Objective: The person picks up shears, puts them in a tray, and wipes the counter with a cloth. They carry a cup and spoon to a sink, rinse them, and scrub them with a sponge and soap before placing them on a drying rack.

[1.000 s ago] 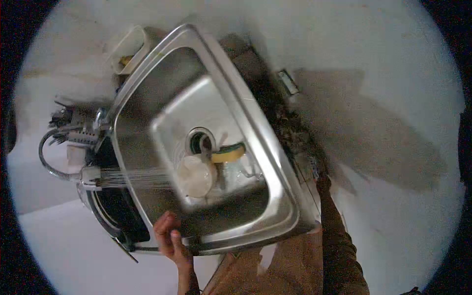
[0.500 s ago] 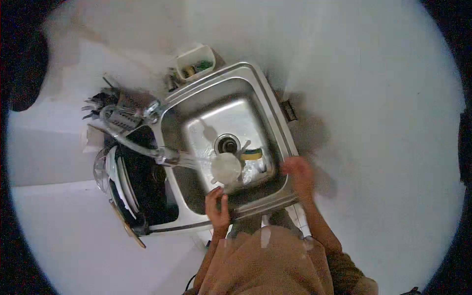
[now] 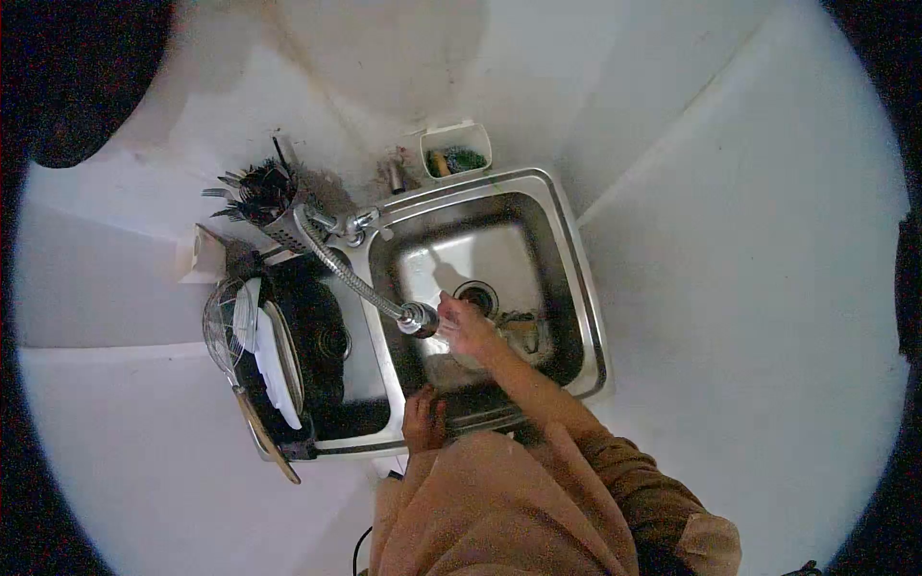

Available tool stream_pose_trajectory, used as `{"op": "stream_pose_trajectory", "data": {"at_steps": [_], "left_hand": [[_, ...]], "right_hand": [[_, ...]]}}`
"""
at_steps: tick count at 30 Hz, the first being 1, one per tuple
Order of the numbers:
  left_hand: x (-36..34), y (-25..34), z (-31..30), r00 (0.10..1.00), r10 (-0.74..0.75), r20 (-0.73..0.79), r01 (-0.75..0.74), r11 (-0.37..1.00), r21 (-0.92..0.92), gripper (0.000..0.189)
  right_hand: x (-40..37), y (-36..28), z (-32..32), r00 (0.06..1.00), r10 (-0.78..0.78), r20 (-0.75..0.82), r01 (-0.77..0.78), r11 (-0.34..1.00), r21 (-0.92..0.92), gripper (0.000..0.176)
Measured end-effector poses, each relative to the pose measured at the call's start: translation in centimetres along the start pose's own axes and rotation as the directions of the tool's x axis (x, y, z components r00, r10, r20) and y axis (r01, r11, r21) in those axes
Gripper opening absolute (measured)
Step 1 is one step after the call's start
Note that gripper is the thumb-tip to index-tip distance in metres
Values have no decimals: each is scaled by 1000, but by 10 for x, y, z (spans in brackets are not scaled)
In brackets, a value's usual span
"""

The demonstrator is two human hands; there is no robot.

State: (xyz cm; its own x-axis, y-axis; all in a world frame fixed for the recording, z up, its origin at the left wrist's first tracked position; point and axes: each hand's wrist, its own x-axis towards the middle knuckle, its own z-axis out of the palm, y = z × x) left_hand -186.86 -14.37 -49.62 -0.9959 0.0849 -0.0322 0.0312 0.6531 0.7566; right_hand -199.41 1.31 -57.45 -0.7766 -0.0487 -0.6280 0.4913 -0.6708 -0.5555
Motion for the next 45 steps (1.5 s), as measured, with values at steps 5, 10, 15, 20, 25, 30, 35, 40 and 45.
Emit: {"op": "stream_pose_trajectory", "data": {"at_steps": [5, 10, 15, 20, 25, 30, 35, 40, 45], "left_hand": [[-9, -33, 15, 968, -112, 223, 74, 982, 172, 27], [-11, -30, 21, 998, -8, 61, -2, 986, 166, 28], [-6, -25, 15, 997, -29, 65, 23, 996, 90, 28], [-18, -46, 22, 986, -96, 140, 68, 979, 193, 29], [-10, -26, 21, 989, 136, -66, -111, 949, 294, 29], [-2, -17, 14, 993, 111, -27, -106, 984, 142, 26], [-9, -25, 19, 977, -144, 160, 102, 964, 244, 26], [-1, -15, 12, 1000, 25, 19, -27, 990, 139, 27], [5, -2, 3, 1000, 16, 10, -17, 993, 119, 27]], "right_hand": [[48, -84, 5, 755, -597, 272, 438, 151, -886, 16], [107, -138, 1, 418, -645, 640, 339, -544, -768, 51], [98, -169, -3, 536, -466, 704, 238, -716, -656, 62], [88, -187, -43, 613, -570, 547, 173, -579, -797, 66], [62, -183, -35, 575, -699, 424, 121, -440, -890, 61], [95, -176, -11, 523, -577, 627, 333, -539, -774, 59], [106, -200, -33, 547, -610, 573, 185, -580, -793, 60], [81, -217, -59, 548, -683, 484, 184, -466, -866, 56], [71, -208, -52, 612, -631, 476, 108, -530, -841, 57]]}}
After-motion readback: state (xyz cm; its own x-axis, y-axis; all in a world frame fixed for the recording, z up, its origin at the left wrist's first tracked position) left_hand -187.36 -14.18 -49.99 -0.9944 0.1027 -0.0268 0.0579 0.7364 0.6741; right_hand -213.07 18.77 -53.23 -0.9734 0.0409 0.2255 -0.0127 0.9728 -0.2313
